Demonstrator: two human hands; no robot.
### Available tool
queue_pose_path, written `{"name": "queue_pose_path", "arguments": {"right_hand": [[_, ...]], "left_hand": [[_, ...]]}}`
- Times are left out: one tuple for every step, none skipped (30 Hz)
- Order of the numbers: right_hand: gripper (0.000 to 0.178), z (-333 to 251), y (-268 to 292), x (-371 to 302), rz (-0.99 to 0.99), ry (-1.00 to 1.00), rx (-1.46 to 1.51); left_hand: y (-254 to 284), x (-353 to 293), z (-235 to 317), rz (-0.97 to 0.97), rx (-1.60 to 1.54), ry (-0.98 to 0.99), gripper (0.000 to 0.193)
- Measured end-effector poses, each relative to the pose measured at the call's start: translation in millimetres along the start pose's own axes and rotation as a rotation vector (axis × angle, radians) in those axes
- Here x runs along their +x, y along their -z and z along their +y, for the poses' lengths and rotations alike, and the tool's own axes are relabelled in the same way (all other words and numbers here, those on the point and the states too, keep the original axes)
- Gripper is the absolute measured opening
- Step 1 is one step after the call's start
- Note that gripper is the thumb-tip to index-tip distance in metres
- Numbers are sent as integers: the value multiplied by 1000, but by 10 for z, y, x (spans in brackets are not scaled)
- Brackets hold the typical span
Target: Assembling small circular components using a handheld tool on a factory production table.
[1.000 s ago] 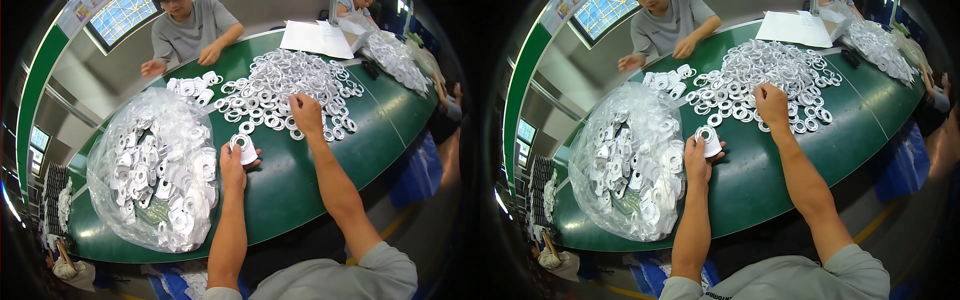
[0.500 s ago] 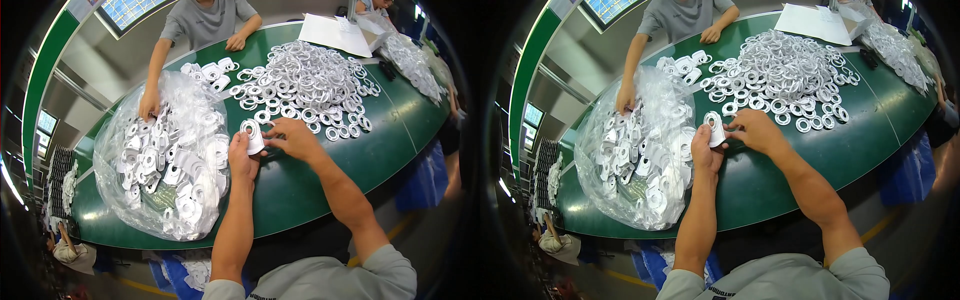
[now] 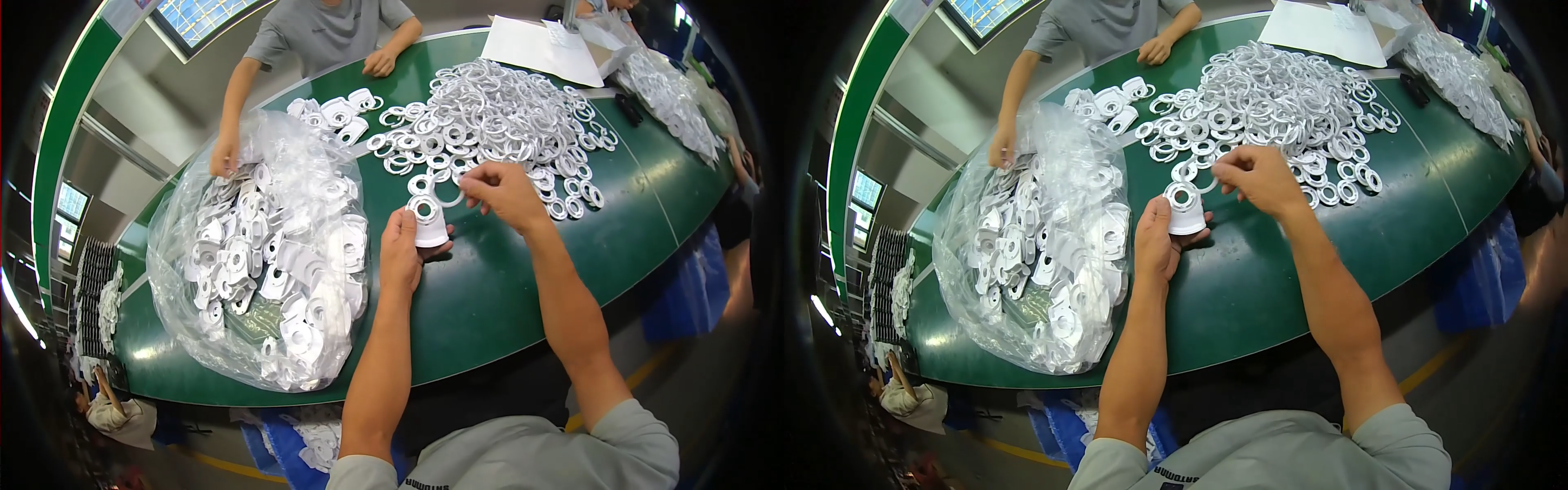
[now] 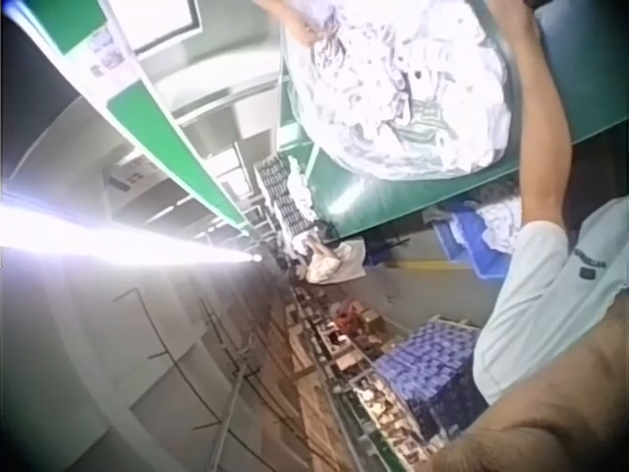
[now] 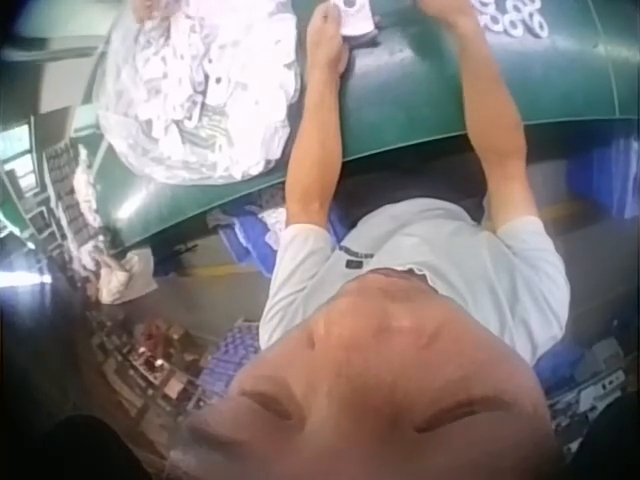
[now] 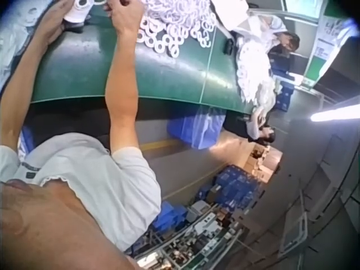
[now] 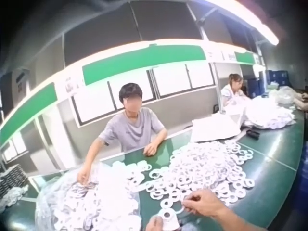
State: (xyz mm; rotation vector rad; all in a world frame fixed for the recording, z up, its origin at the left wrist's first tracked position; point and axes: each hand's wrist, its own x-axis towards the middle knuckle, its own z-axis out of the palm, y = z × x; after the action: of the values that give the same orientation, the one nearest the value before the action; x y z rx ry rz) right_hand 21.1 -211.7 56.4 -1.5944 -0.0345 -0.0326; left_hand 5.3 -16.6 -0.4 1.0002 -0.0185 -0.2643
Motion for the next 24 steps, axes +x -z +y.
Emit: {"name": "queue_pose_path", "arguments": {"right_hand": [[19,-7,-58,-15,-39,-26,-81],[20,-6,-108,-22,-78,-52,-162],[19,22,-142,-14,-88,-95,-177],[19,38,-153,-15,-87,-97,-176],[19,52,-161,-18,-96,-88,-196],[18,57,-172,-22,-106,-79,-215],[18,29,-181,-34,-118,-117,-178],[18,36,-180,-36,-118,-117,-178],[18,47,-179,-35,-118,-114,-201],[18,52,-180,-35,-118,-110,-223],[18,57,-180,-30,-119,-109,-224],[18,64,-180,-21,-117,-117,-235],[18,76,-181,-15,-115,-126,-246],[18,87,-186,-15,-115,-127,-246],[18,99,-191,-18,-106,-129,-251],[18,107,-203,-19,-98,-128,-254],[18,115,-212,-18,-100,-127,-254],[18,124,-217,-17,-107,-133,-248],[19,140,-213,-16,-112,-141,-242],[19,170,-214,-12,-111,-141,-243],[22,209,-216,-7,-108,-119,-220],[25,234,-224,-6,-106,-98,-196],[25,243,-232,-10,-106,-98,-195],[28,251,-243,-16,-151,-105,-195]], "left_hand": [[-4,-11,4,0,1,6,36],[-9,-25,16,-16,-1,34,40],[-8,-34,20,-33,-3,62,43],[-8,-33,17,-33,-3,65,43],[-4,-29,13,-49,5,62,45],[-4,-29,10,-65,13,59,47],[-8,-27,10,-65,13,60,47],[-14,-28,14,-59,13,67,47],[-16,-27,15,-52,13,73,47],[-13,-28,17,-52,13,72,47],[-8,-27,17,-64,13,65,48],[-4,-27,18,-77,12,58,48],[-15,-33,26,-77,11,58,48],[-31,-42,38,-66,7,67,46],[-42,-47,43,-55,4,76,44],[-28,-41,36,-54,4,74,44],[-6,-30,21,-57,22,67,41],[10,-24,11,-60,41,60,38],[9,-20,5,-61,40,61,38],[7,-18,-2,-59,68,54,35],[6,-17,-8,-58,97,47,33],[7,-21,-7,-57,97,47,33],[7,-25,-7,-59,93,26,32],[8,-27,-8,-61,90,6,31]]}}
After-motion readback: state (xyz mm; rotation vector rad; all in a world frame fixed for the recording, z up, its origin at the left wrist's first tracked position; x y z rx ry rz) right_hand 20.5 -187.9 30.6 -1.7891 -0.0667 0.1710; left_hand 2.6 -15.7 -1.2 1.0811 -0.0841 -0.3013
